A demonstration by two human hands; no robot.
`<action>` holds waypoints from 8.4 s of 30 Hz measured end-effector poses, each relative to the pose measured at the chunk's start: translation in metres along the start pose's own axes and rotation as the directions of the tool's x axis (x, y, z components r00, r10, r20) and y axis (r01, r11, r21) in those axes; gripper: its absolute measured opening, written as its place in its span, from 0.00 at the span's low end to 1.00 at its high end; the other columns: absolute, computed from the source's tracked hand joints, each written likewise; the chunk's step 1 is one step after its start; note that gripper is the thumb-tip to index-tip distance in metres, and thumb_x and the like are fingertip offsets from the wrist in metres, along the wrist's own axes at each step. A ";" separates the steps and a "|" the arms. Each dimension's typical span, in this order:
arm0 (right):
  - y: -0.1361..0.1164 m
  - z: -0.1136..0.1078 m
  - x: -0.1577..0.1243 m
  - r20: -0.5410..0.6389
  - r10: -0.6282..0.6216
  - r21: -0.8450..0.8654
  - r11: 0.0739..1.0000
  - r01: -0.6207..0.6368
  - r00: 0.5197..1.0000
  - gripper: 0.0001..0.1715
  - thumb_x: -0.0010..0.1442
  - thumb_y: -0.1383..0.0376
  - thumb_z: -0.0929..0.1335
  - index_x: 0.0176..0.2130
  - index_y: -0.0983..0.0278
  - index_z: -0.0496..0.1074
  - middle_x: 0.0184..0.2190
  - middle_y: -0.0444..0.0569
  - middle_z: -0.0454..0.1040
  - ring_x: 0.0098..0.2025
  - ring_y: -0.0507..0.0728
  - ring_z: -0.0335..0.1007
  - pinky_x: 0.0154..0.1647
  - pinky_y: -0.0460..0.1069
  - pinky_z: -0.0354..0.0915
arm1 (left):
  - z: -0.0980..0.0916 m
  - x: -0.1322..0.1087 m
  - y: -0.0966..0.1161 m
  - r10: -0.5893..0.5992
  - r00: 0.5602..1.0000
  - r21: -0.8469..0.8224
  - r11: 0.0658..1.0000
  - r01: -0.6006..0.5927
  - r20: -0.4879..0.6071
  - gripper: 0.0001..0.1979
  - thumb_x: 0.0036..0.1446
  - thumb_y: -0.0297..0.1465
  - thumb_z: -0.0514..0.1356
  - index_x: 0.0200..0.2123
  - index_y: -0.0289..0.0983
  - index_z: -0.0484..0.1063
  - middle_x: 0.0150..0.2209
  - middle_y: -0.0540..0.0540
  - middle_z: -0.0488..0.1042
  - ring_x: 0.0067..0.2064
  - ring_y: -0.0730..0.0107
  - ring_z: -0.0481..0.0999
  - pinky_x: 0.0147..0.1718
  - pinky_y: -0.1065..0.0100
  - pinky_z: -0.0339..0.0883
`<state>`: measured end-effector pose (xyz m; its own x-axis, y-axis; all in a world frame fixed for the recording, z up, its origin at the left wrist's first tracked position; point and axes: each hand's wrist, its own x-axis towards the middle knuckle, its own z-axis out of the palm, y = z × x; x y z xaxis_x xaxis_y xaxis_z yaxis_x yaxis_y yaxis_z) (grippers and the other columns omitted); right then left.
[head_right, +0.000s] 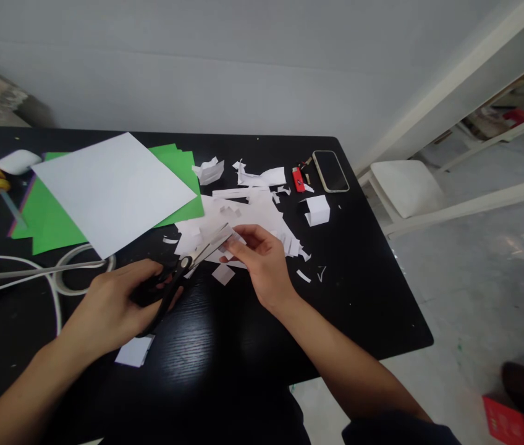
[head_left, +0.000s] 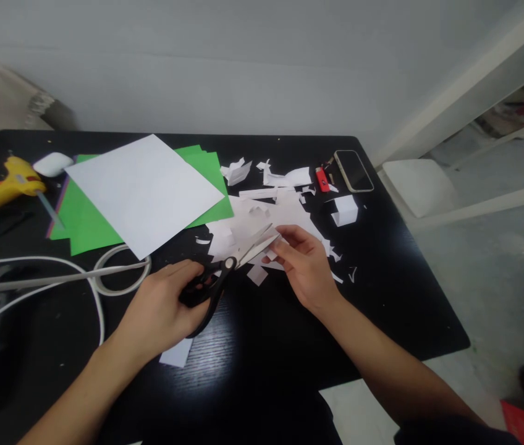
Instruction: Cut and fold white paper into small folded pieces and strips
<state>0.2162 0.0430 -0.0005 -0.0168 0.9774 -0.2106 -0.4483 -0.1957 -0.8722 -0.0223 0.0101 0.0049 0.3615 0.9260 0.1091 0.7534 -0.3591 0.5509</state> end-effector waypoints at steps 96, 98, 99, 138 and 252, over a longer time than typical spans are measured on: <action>0.000 0.000 0.000 -0.011 0.024 -0.012 1.000 -0.025 1.000 0.10 0.52 0.65 0.82 0.35 0.58 0.82 0.34 0.42 0.82 0.34 0.52 0.77 0.36 0.50 0.78 | 0.001 -0.002 -0.003 -0.050 0.999 -0.036 0.998 0.051 0.009 0.12 0.59 0.32 0.59 0.23 0.38 0.65 0.22 0.53 0.66 0.22 0.73 0.67 0.24 0.70 0.55; 0.000 0.000 0.000 -0.012 0.029 -0.009 1.000 -0.030 0.999 0.10 0.52 0.65 0.82 0.35 0.58 0.82 0.34 0.42 0.82 0.33 0.52 0.77 0.36 0.49 0.78 | 0.000 -0.001 -0.003 -0.049 0.999 -0.039 0.998 0.049 0.006 0.13 0.60 0.32 0.59 0.22 0.38 0.65 0.21 0.53 0.66 0.22 0.74 0.66 0.24 0.71 0.55; 0.000 0.000 0.000 -0.017 0.030 -0.005 1.000 -0.030 0.999 0.10 0.51 0.65 0.82 0.35 0.58 0.82 0.33 0.41 0.82 0.33 0.52 0.77 0.36 0.48 0.78 | 0.000 -0.001 -0.003 -0.050 0.999 -0.041 0.998 0.050 0.006 0.14 0.60 0.33 0.59 0.22 0.38 0.65 0.21 0.53 0.66 0.22 0.74 0.66 0.24 0.71 0.55; 0.014 0.010 -0.019 0.216 0.093 -0.302 0.953 -0.024 0.972 0.12 0.55 0.57 0.80 0.36 0.61 0.81 0.34 0.45 0.80 0.39 0.56 0.79 0.46 0.53 0.77 | 0.018 -0.006 0.004 -0.014 0.990 -0.282 0.959 -0.026 -0.139 0.14 0.66 0.37 0.64 0.53 0.40 0.74 0.45 0.45 0.78 0.39 0.66 0.76 0.39 0.65 0.72; 0.026 0.019 -0.040 0.159 -0.056 -0.311 0.945 0.104 0.986 0.11 0.58 0.62 0.79 0.36 0.61 0.76 0.30 0.44 0.80 0.32 0.55 0.81 0.32 0.49 0.77 | 0.034 -0.012 0.019 -0.292 0.918 -0.661 0.749 0.044 -0.270 0.08 0.61 0.26 0.68 0.40 0.40 0.72 0.28 0.53 0.80 0.29 0.74 0.81 0.29 0.76 0.74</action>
<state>0.1887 0.0008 -0.0064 -0.1340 0.9870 -0.0885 -0.1477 -0.1082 -0.9831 0.0063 -0.0114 -0.0139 -0.0364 0.9861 0.1624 0.2175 -0.1508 0.9643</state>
